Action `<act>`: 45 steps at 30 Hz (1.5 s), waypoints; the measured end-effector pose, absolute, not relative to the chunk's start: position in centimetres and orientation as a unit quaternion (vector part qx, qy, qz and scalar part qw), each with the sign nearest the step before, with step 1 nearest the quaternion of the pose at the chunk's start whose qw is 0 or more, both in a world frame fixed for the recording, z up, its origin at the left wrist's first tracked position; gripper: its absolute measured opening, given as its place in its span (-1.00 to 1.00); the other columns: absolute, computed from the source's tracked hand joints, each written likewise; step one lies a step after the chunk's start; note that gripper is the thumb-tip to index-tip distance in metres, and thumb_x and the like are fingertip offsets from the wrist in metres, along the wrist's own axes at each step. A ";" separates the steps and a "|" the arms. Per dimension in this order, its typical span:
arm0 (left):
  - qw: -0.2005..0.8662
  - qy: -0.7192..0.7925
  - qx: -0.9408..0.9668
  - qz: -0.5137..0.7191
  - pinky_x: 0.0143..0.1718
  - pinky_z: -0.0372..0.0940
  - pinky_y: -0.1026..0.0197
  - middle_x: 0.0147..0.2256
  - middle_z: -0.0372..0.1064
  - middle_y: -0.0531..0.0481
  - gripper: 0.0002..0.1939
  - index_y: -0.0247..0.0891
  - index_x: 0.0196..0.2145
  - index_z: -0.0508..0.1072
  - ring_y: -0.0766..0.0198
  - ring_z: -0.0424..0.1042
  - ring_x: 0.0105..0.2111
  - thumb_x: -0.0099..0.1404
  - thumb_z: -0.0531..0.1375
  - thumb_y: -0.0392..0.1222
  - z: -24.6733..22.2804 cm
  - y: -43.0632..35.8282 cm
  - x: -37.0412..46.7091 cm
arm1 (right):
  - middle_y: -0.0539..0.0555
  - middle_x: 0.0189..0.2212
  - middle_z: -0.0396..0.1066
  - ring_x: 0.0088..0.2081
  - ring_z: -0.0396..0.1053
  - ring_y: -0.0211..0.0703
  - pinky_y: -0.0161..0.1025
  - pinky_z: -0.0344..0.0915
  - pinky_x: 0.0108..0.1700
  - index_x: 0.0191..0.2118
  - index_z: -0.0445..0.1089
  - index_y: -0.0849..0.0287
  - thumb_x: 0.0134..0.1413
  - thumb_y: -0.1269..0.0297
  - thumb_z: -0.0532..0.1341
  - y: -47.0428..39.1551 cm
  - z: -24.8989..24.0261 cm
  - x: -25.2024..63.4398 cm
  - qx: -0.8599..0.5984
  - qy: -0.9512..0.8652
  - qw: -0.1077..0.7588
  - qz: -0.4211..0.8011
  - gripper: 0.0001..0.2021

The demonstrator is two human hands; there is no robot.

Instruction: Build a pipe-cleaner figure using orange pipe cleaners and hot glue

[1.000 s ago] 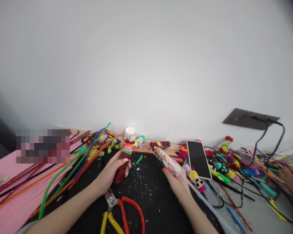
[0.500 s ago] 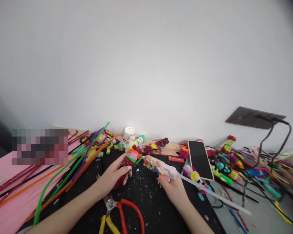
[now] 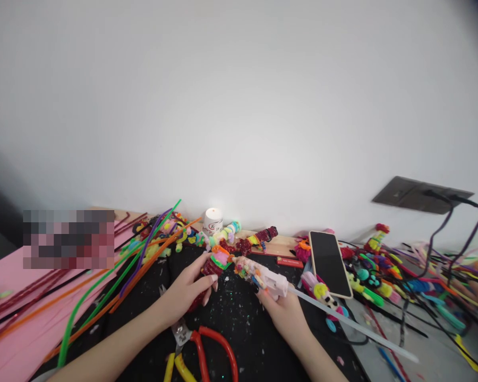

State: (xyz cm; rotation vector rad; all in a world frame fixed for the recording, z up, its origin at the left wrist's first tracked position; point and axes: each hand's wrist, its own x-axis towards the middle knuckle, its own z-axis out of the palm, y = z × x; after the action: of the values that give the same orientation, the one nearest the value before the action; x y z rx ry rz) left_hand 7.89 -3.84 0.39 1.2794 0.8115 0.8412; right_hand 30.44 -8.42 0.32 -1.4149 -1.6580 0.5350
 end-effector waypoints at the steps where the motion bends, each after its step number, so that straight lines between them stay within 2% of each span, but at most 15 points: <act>1: 0.648 0.357 0.561 0.371 -0.55 0.11 0.32 -0.46 0.33 0.11 -0.61 -0.24 0.02 0.22 0.42 0.20 -0.64 0.26 0.12 -0.10 0.4 -3.8 7.9 | 0.12 -0.39 0.56 -0.34 0.50 0.01 -0.17 0.45 -0.26 -0.31 0.54 0.22 -0.01 0.32 0.18 -8.4 0.3 30.5 -0.566 -0.667 0.433 0.215 -0.80; 5: 0.648 0.359 0.559 0.373 -0.55 0.13 0.32 -0.46 0.33 0.10 -0.58 -0.25 0.03 0.23 0.42 0.20 -0.63 0.25 0.14 -0.10 0.4 -3.9 7.9 | 0.12 -0.43 0.54 -0.32 0.50 0.03 -0.16 0.44 -0.24 -0.28 0.54 0.23 0.01 0.32 0.16 -8.4 0.4 30.4 -0.563 -0.676 0.429 0.207 -0.78; 16: 0.641 0.374 0.559 0.370 -0.53 0.13 0.30 -0.45 0.35 0.09 -0.50 -0.24 0.10 0.19 0.40 0.22 -0.63 0.24 0.14 -0.08 0.4 -4.0 7.8 | 0.10 -0.38 0.55 -0.36 0.49 -0.01 -0.18 0.43 -0.26 -0.27 0.54 0.20 0.02 0.32 0.16 -8.4 0.4 30.3 -0.564 -0.663 0.435 0.230 -0.78; 21: 0.643 0.371 0.558 0.370 -0.52 0.13 0.30 -0.45 0.34 0.09 -0.47 -0.25 0.13 0.14 0.40 0.22 -0.62 0.25 0.13 -0.09 0.3 -4.1 7.7 | 0.10 -0.41 0.55 -0.41 0.48 -0.02 -0.20 0.44 -0.33 -0.27 0.54 0.21 0.04 0.33 0.14 -8.5 0.4 30.3 -0.565 -0.667 0.430 0.227 -0.77; 26: 0.649 0.369 0.551 0.373 -0.54 0.13 0.30 -0.45 0.33 0.10 -0.47 -0.27 0.12 0.11 0.41 0.20 -0.63 0.25 0.12 -0.09 0.3 -4.0 7.8 | 0.13 -0.30 0.57 -0.29 0.50 0.05 -0.16 0.44 -0.24 -0.22 0.54 0.20 0.03 0.33 0.15 -8.4 0.3 30.5 -0.566 -0.670 0.423 0.225 -0.75; 37: 0.650 0.367 0.549 0.375 -0.54 0.13 0.30 -0.46 0.32 0.10 -0.47 -0.28 0.12 0.08 0.42 0.19 -0.63 0.25 0.12 -0.09 0.6 -4.0 7.8 | 0.08 -0.47 0.52 -0.46 0.44 -0.04 -0.22 0.40 -0.38 -0.31 0.54 0.21 0.03 0.31 0.14 -8.5 0.2 30.5 -0.580 -0.666 0.417 0.216 -0.78; 42: 0.647 0.368 0.552 0.377 -0.52 0.13 0.30 -0.44 0.33 0.10 -0.47 -0.28 0.13 0.06 0.42 0.21 -0.62 0.27 0.10 -0.11 0.2 -3.9 7.7 | 0.11 -0.41 0.53 -0.41 0.46 -0.03 -0.21 0.40 -0.32 -0.30 0.53 0.22 0.03 0.31 0.14 -8.4 0.1 30.5 -0.578 -0.665 0.421 0.216 -0.78; 45: 0.648 0.371 0.549 0.376 -0.53 0.13 0.30 -0.45 0.31 0.11 -0.44 -0.30 0.15 0.02 0.42 0.21 -0.62 0.26 0.10 -0.10 0.1 -3.8 7.7 | 0.10 -0.45 0.52 -0.45 0.45 -0.05 -0.23 0.40 -0.36 -0.31 0.53 0.23 0.03 0.31 0.13 -8.4 0.1 30.5 -0.572 -0.665 0.425 0.222 -0.77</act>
State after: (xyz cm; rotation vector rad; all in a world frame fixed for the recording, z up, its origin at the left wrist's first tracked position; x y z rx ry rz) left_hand 7.71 -3.84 0.11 1.2489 0.8428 0.8546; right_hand 30.46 -8.41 0.10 -1.4319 -1.6637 0.5562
